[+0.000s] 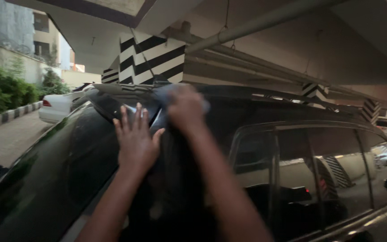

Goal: The person wipes the rear windshield, trunk, taillights, side windows, and roof of a car using a sponge.

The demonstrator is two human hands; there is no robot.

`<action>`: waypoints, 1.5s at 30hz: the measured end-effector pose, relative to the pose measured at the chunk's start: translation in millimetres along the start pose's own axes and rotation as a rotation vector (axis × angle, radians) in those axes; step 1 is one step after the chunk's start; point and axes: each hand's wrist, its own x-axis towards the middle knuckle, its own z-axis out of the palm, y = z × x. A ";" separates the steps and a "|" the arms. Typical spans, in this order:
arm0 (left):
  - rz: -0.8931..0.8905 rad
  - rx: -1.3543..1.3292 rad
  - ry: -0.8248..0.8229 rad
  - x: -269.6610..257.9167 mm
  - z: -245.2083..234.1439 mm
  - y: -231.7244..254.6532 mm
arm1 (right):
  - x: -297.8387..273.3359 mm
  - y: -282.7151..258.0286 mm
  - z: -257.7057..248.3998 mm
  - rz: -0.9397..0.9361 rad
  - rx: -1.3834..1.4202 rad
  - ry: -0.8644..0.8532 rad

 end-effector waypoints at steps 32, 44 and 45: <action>-0.186 -0.534 -0.023 -5.7 -21.7 -31.4 | -101.6 -75.6 -56.8 -0.083 0.094 0.092; -0.155 -0.330 0.018 -150.4 -51.0 -91.2 | -169.1 29.8 -85.7 -0.047 -0.011 0.001; -0.160 -0.316 0.028 -163.6 -52.5 -98.0 | -162.2 48.9 -86.1 -0.023 -0.026 0.006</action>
